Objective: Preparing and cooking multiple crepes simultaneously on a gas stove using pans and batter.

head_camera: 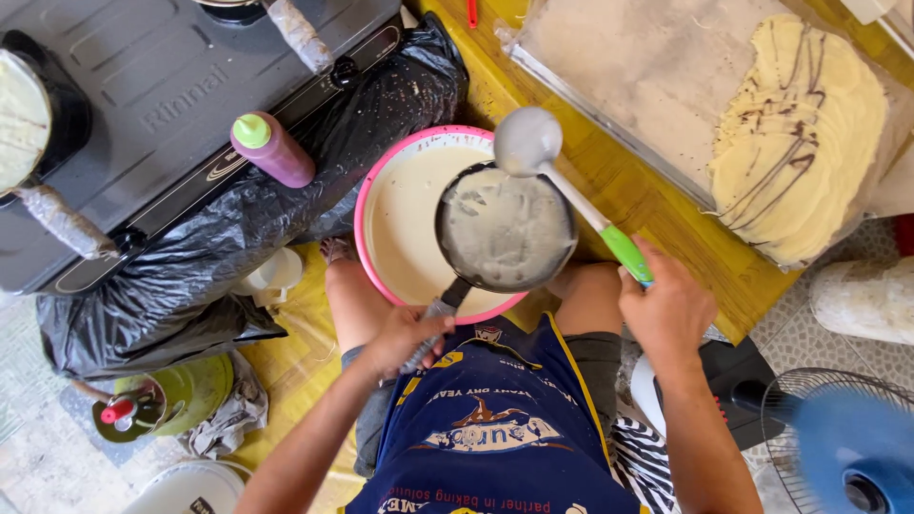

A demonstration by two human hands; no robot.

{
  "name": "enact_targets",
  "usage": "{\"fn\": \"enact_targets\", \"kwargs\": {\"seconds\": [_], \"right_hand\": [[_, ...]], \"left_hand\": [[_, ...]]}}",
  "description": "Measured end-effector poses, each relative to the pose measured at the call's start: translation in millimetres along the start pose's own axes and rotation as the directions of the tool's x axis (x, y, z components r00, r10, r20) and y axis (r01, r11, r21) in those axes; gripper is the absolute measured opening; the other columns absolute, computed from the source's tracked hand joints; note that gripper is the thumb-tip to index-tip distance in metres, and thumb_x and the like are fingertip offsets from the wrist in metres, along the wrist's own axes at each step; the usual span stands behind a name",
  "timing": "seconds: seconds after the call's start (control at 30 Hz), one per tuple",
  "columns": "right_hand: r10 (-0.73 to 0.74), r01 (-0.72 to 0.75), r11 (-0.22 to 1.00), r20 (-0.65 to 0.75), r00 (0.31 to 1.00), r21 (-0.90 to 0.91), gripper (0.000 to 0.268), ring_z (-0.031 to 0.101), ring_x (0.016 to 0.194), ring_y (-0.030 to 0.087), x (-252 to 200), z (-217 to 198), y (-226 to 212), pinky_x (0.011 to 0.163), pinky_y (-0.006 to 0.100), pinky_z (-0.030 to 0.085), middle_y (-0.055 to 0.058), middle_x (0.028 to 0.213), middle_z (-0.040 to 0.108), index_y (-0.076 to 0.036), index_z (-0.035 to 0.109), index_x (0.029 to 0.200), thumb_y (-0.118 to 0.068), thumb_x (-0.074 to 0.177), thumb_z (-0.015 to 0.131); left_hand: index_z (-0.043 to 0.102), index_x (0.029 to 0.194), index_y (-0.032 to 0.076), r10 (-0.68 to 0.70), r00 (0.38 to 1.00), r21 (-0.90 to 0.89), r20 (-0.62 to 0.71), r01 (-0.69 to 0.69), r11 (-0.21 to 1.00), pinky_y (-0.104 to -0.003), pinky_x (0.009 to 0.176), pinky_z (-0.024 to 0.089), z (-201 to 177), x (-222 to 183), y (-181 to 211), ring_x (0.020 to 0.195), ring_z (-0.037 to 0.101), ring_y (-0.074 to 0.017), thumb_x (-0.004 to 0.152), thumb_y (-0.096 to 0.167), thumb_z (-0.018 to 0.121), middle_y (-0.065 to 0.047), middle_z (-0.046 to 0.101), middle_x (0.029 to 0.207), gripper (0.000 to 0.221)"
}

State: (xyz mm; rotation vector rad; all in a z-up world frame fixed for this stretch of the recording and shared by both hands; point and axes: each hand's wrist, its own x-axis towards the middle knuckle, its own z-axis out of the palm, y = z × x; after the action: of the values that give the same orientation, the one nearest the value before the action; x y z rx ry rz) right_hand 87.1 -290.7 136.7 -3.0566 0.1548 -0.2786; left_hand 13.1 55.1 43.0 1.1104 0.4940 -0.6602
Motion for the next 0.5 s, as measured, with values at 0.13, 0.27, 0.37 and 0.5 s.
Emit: {"fn": "enact_targets", "kwargs": {"seconds": [0.13,0.27,0.37,0.5], "right_hand": [[0.193,-0.237,0.965,0.31,0.931,0.11,0.046,0.07,0.11,0.039,9,47,34,0.092,0.052,0.053,0.011,0.11,0.077,-0.04,0.071,0.131,-0.048,0.086,0.074],[0.189,-0.195,0.98,0.438,0.879,-0.032,0.045,0.073,0.112,0.037,-10,90,23,0.098,0.051,0.054,0.007,0.11,0.079,-0.046,0.069,0.129,-0.054,0.085,0.066],[0.113,-0.122,0.992,0.548,0.829,-0.021,0.05,0.073,0.112,0.04,-23,102,4,0.099,0.052,0.055,0.012,0.119,0.077,-0.04,0.064,0.138,-0.048,0.088,0.061],[0.018,0.003,0.999,0.6,0.8,-0.035,0.054,0.075,0.108,0.037,-42,104,-19,0.094,0.049,0.058,0.013,0.115,0.077,-0.037,0.058,0.146,-0.033,0.092,0.056]], "left_hand": [[0.066,0.073,-0.003,0.088,0.978,0.543,-0.188,0.029,0.839,-0.03,0.032,0.048,-39,-13,44,0.035,0.061,-0.0206,0.081,0.024,0.082,-0.019,0.062,0.052,0.033],[0.064,0.074,0.001,0.452,0.866,0.845,-0.213,-0.069,0.531,-0.045,0.057,0.045,-74,-14,36,0.053,0.056,-0.0407,0.076,0.039,0.083,-0.022,0.056,0.057,0.043],[0.069,0.072,0.008,0.677,0.721,0.744,-0.149,-0.369,0.557,-0.027,0.045,0.037,-96,0,18,0.047,0.046,-0.0142,0.073,0.023,0.092,-0.004,0.05,0.049,0.027],[0.065,0.061,0.009,0.895,0.444,0.498,0.039,-0.785,0.368,-0.023,0.04,0.032,-94,44,-5,0.041,0.034,-0.0121,0.073,0.019,0.093,0.002,0.044,0.046,0.032]]}}
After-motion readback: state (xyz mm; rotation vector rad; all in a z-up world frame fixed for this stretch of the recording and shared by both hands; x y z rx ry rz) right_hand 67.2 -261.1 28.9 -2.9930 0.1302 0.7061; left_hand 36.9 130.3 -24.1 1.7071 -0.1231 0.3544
